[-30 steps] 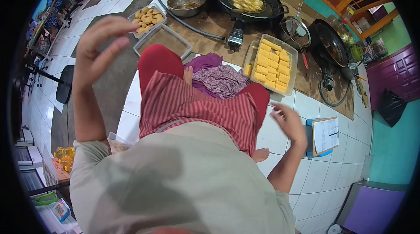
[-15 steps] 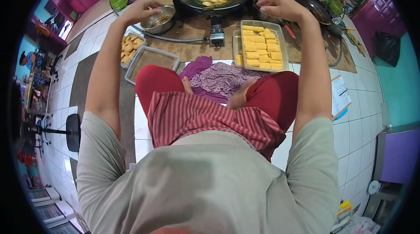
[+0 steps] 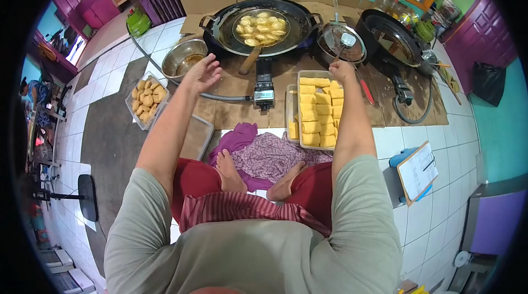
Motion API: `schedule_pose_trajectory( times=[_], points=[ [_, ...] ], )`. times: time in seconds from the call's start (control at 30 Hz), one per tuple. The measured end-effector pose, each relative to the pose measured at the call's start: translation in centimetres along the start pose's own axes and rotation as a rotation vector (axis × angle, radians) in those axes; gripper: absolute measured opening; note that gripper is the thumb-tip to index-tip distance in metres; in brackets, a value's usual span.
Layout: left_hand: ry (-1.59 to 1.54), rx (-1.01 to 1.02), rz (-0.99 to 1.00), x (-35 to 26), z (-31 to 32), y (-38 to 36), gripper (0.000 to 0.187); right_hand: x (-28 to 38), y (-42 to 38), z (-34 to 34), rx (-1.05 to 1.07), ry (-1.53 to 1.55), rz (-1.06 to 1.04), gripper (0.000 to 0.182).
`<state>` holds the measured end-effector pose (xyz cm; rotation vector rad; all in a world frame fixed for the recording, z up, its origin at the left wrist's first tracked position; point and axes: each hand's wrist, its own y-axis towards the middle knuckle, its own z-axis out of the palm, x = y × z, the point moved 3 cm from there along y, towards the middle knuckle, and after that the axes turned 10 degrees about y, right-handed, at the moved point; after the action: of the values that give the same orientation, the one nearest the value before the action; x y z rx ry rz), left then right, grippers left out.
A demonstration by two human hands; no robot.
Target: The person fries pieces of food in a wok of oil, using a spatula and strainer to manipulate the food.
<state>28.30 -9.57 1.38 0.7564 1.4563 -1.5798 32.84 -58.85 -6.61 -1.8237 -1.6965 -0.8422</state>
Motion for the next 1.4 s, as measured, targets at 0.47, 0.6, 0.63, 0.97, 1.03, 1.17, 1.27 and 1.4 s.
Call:
schedule_pose_trajectory(
  times=[0.47,0.6,0.63,0.97,1.03,1.17,1.27,1.4],
  points=[
    [-0.535,0.113,-0.235,6.4,6.8,3.8,0.048,-4.2,1.4,5.4,-0.193,-0.192,0.066,0.023],
    [-0.582,0.397,-0.222,6.3,7.7,3.5,0.069,-4.7,4.1,5.5,-0.164,-0.337,0.092,0.035],
    [-0.672,0.397,-0.269,6.1,7.8,3.4,0.068,-4.2,4.4,5.6,-0.155,-0.37,0.14,0.038],
    [-0.771,0.475,-0.245,5.1,8.5,3.9,0.058,-6.5,9.2,6.2,-0.068,-0.249,0.42,0.047],
    [-0.745,0.462,-0.232,5.1,8.7,4.2,0.054,-7.4,9.4,5.6,-0.144,-0.22,0.503,0.045],
    [-0.811,0.442,-0.368,5.2,9.0,5.3,0.037,-18.1,14.2,3.6,-0.255,0.941,0.684,0.027],
    [-0.911,0.459,-0.45,6.0,8.9,6.0,0.025,-9.4,10.8,-0.5,-0.457,1.378,0.665,0.021],
    [-0.962,0.487,-0.483,4.7,9.2,6.0,0.021,-1.2,5.9,-2.0,-0.434,1.434,0.637,0.02]
  ],
)
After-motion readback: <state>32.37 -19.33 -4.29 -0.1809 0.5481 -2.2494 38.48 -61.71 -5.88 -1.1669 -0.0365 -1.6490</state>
